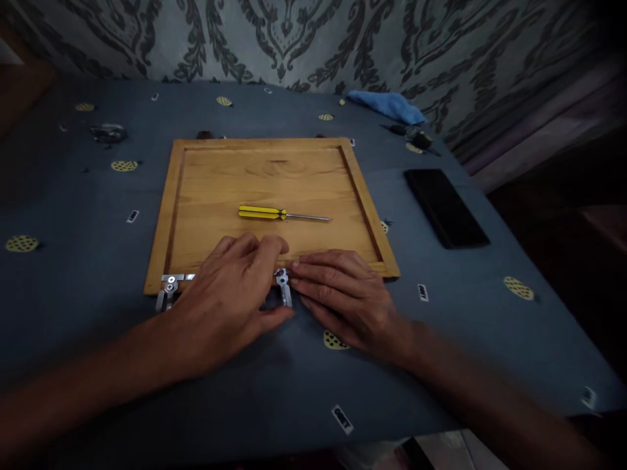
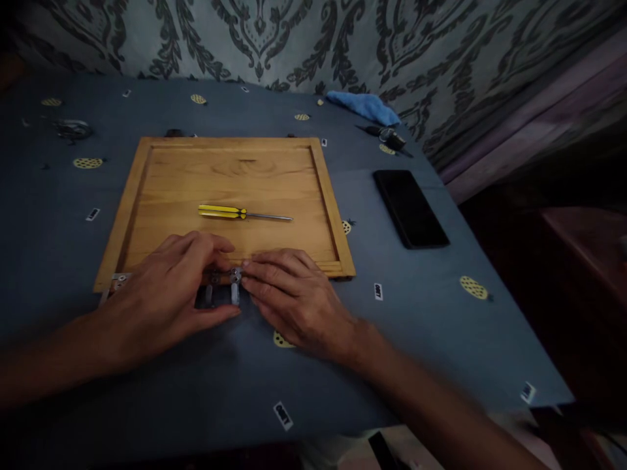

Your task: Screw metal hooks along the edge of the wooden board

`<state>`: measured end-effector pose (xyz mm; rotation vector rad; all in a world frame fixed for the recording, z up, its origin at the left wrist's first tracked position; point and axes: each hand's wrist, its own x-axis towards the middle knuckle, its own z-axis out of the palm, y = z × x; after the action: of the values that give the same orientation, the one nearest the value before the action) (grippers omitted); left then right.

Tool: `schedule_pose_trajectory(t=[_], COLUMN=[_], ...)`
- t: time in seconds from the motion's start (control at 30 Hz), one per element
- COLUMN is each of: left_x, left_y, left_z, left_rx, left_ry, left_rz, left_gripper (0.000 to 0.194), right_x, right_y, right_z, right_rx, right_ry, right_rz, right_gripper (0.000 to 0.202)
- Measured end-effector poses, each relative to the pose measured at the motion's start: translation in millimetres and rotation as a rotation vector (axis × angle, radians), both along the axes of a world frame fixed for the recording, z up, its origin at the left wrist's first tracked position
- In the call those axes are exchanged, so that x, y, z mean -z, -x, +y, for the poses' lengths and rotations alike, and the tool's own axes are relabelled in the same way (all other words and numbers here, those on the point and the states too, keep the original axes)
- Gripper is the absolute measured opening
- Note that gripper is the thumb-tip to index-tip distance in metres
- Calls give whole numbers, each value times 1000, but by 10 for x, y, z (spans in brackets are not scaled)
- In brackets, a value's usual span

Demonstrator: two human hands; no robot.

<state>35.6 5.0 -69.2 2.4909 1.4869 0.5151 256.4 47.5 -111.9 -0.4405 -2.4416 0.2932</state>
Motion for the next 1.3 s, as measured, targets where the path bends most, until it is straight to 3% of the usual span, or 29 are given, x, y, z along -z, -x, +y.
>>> schedule_pose_trajectory(t=[0.6,0.8,0.93,1.3], left_x=[17,-55,-165,-216], left_y=[10,32,79,48], left_z=[-25,-36,22,262], left_rx=[-26,-51,15,66], left_ry=[74,160,186,194], left_rz=[-16,-11,-65,2], left_gripper=[53,41,14,13], right_x=[-9,-16,0,23], right_y=[-13,-2,-12,6], right_z=[13,6,5,23], right_rx=[-17,6,-9,-10], right_ry=[-47,-67,-83,-116], right_rz=[-117,-108,-111,-59], right_gripper=[22,23,24,23])
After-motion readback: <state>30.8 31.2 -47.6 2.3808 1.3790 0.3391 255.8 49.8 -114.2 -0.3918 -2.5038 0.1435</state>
